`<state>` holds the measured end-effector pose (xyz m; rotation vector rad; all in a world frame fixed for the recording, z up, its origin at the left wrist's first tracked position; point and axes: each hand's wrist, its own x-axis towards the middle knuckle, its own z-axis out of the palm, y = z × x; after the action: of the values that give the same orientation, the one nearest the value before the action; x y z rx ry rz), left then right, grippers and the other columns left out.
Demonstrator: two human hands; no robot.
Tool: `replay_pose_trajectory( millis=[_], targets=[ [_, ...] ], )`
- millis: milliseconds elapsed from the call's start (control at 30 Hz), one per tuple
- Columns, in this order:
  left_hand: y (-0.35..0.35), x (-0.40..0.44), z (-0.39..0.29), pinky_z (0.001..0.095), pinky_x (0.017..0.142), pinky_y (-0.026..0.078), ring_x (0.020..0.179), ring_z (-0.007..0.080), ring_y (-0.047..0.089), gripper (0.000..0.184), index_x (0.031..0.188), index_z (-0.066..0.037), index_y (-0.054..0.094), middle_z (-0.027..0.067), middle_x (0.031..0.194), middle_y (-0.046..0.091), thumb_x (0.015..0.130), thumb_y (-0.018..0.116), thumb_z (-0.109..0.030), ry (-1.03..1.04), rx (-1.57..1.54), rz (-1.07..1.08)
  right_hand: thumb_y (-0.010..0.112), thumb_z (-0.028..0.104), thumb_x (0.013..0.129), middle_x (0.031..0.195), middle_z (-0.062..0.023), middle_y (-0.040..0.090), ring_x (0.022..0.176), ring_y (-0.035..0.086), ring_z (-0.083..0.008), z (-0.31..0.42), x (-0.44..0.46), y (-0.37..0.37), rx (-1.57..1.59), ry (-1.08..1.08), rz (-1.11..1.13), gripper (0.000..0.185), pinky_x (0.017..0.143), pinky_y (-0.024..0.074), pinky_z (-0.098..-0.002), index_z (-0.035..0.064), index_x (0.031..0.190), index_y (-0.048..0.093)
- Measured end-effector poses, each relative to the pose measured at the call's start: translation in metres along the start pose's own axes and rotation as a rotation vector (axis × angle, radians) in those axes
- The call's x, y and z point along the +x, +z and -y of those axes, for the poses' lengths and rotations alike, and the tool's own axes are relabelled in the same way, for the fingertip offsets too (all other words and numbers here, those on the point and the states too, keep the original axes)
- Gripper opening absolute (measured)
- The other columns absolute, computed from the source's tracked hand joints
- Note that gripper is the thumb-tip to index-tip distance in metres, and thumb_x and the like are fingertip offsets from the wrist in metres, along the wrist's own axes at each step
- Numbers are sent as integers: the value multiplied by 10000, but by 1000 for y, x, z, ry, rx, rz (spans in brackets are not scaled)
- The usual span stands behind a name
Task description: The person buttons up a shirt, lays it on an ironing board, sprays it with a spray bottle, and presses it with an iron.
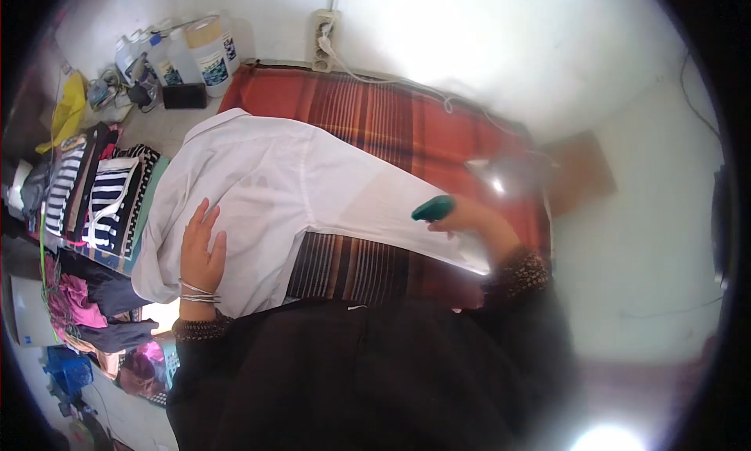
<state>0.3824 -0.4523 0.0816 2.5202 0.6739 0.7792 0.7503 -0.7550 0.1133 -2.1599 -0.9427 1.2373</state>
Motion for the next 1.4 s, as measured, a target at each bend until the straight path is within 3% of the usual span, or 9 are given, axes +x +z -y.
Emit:
replay_pose_trajectory(
  millis=[233,433,733,900,1033,1100,1200,1300,1400],
  targets=[
    [-1,9,-4,416,1036,294,1227,328,432,383,1219,-37,535,160,1344,449,853,526,-149,-8,-47,-30,709,143,746,763,-44,623,520,570,-131,65,62,10,-21,-183,109,268,502,496,-285,20,969,626],
    [5,23,-7,438,1040,286,1235,327,426,374,1205,-48,548,146,1344,455,853,533,-173,9,-48,-24,686,130,757,758,-40,621,525,573,-132,78,107,-1,13,-225,-64,245,514,505,-285,49,984,644],
    [23,44,-2,471,1044,273,1243,320,423,372,1203,-67,552,124,1350,454,853,536,-191,29,-89,27,681,109,725,834,-44,646,599,566,-130,23,67,-25,-3,-114,-120,349,500,496,-272,97,1073,656],
    [48,69,-21,467,1028,296,1233,311,432,381,1202,-73,551,130,1328,471,839,558,-188,102,-81,81,706,132,721,832,-38,648,629,584,-133,36,-13,-23,-48,145,-294,345,534,503,-290,94,1060,654],
    [110,86,-43,481,981,341,1223,289,442,411,1221,-79,532,127,1315,478,840,566,-230,357,-68,235,723,139,704,867,-51,654,697,611,-158,-79,-33,-38,40,-20,-403,369,584,511,-305,89,1061,646],
    [147,86,-69,519,998,315,1270,290,385,496,1290,-75,462,126,1370,416,859,530,-309,374,-22,420,750,184,680,928,-95,655,819,627,-236,-100,-63,-42,-269,72,-549,408,699,511,-366,82,1057,634],
    [198,71,-105,556,1033,251,1344,279,266,610,1369,-84,359,109,1450,301,870,465,-418,415,193,559,792,247,618,1050,-154,612,1019,576,-337,-164,-99,-45,-467,472,-803,544,863,461,-436,80,1092,584],
    [219,59,-118,571,1070,151,1390,260,146,682,1411,-98,286,83,1504,181,864,419,-483,376,330,680,808,230,579,1078,-162,587,1033,572,-326,-226,-118,-46,-515,655,-978,620,867,468,-421,81,1123,552],
    [220,63,-119,552,1089,71,1404,242,90,710,1430,-109,248,76,1519,133,860,393,-507,341,327,741,820,230,555,1102,-186,588,1053,568,-319,-265,-124,-49,-588,693,-938,677,893,460,-412,88,1158,547]
  ],
)
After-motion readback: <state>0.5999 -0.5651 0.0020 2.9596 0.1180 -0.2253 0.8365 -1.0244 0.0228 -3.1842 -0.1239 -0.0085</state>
